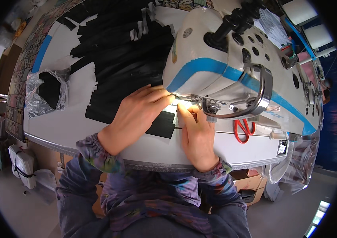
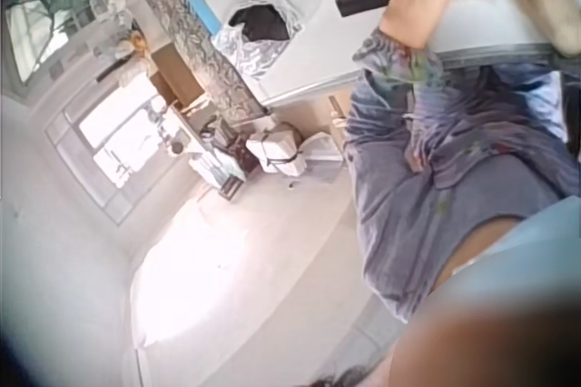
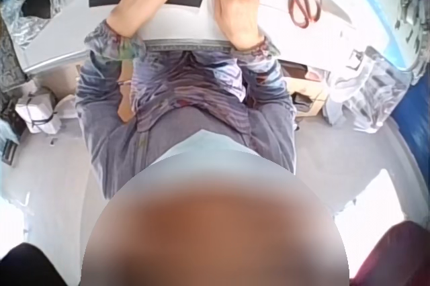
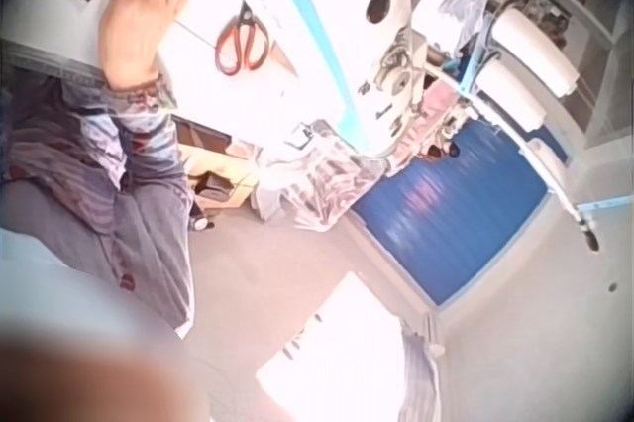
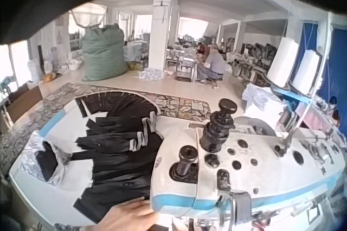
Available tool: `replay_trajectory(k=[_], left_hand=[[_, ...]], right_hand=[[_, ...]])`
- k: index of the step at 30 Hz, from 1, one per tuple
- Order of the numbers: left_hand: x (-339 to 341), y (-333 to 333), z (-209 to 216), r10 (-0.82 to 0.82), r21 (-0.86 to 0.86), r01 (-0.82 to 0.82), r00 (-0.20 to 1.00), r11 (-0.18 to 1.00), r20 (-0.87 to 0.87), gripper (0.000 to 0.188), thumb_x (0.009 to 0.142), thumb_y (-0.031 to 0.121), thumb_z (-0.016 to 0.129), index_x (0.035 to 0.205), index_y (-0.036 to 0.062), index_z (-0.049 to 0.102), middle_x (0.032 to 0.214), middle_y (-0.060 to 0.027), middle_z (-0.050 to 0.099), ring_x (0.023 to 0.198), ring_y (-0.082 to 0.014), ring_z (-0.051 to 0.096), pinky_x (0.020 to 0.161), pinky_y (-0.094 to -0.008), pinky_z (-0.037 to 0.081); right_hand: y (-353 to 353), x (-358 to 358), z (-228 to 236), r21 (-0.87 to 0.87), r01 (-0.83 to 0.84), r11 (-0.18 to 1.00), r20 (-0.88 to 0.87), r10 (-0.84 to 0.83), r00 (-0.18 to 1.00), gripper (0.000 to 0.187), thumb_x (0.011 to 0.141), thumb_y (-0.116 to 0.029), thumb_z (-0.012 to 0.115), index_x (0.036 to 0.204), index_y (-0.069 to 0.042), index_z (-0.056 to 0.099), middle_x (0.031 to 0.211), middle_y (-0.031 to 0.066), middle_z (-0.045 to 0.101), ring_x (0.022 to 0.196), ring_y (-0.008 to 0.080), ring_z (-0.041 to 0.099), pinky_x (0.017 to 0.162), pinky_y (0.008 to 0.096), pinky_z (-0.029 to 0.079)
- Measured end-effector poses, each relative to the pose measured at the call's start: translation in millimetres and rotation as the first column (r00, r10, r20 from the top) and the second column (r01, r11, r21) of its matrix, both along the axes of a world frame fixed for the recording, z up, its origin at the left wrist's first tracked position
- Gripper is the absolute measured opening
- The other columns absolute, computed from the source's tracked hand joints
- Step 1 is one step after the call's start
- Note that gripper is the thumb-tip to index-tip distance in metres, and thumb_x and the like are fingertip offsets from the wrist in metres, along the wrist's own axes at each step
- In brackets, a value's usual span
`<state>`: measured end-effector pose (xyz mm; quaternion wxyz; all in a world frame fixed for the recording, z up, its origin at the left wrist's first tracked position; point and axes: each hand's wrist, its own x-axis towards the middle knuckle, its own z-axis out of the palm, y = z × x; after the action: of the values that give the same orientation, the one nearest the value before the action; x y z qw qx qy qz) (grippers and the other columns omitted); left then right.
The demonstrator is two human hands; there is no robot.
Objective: Sewing together strips of black fabric using an industrial sewing machine.
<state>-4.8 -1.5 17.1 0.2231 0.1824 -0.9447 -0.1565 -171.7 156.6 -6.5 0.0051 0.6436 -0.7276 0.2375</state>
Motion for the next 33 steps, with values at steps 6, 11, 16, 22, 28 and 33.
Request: replay_trajectory(k=[6,11,16,22,28,33], left_hand=[[-5,-8,-1,0.021,-0.032,-0.02,1.0,0.999,0.023,0.025,0.089,0.006,0.066,0.115,0.0051,0.068,0.114,-0.0071,0.071,0.11,-0.0297,0.074,0.104,-0.0412,0.06],[-6,-5,-8,0.032,-0.108,-0.039,0.997,0.993,-0.065,0.028,0.088,0.006,0.067,0.116,0.0053,0.068,0.113,-0.0078,0.07,0.112,-0.0299,0.073,0.103,-0.0435,0.06],[15,7,-12,-0.051,-0.158,0.028,0.989,0.987,-0.142,0.032,0.086,0.009,0.071,0.118,0.0066,0.075,0.121,-0.0045,0.073,0.116,-0.0249,0.072,0.103,-0.0414,0.061],[21,9,-14,-0.052,-0.091,0.046,0.996,0.995,-0.069,0.035,0.085,0.009,0.073,0.12,0.0079,0.077,0.128,-0.0028,0.076,0.118,-0.0244,0.073,0.099,-0.0388,0.062],[16,8,-10,-0.044,-0.016,0.043,0.996,0.999,-0.076,0.035,0.086,0.002,0.07,0.121,0.0077,0.077,0.129,-0.0061,0.077,0.119,-0.0287,0.074,0.098,-0.0395,0.063],[15,9,-9,-0.029,0.003,0.029,0.998,1.0,-0.06,0.037,0.087,0.0,0.069,0.122,0.0077,0.076,0.131,-0.0066,0.076,0.122,-0.0284,0.073,0.099,-0.039,0.063]], right_hand=[[-2,2,11,-0.086,-0.048,0.995,0.122,0.058,0.991,0.055,0.085,0.011,0.063,0.136,-0.006,0.075,0.116,0.0116,0.066,0.1,0.0334,0.066,0.082,0.045,0.05],[-5,0,11,-0.066,-0.108,0.992,0.108,0.115,0.987,0.057,0.082,0.012,0.063,0.135,-0.006,0.075,0.113,0.0126,0.065,0.098,0.0342,0.066,0.079,0.0451,0.052],[-7,2,10,0.014,-0.053,0.998,0.063,0.052,0.997,0.059,0.083,0.012,0.062,0.138,-0.006,0.075,0.114,0.0132,0.065,0.097,0.0344,0.067,0.076,0.0449,0.052],[-3,-4,6,-0.111,-0.057,0.992,0.145,0.072,0.987,0.056,0.086,0.011,0.06,0.138,-0.004,0.074,0.107,0.017,0.065,0.09,0.0375,0.068,0.076,0.0458,0.053],[-3,-2,9,-0.058,-0.063,0.996,0.144,0.071,0.987,0.053,0.086,0.013,0.061,0.134,-0.002,0.075,0.106,0.0182,0.065,0.087,0.0384,0.068,0.074,0.0451,0.054],[-4,-1,11,-0.073,-0.062,0.995,0.139,0.072,0.988,0.055,0.086,0.013,0.062,0.136,-0.004,0.075,0.108,0.0172,0.065,0.087,0.0379,0.069,0.074,0.0446,0.055]])
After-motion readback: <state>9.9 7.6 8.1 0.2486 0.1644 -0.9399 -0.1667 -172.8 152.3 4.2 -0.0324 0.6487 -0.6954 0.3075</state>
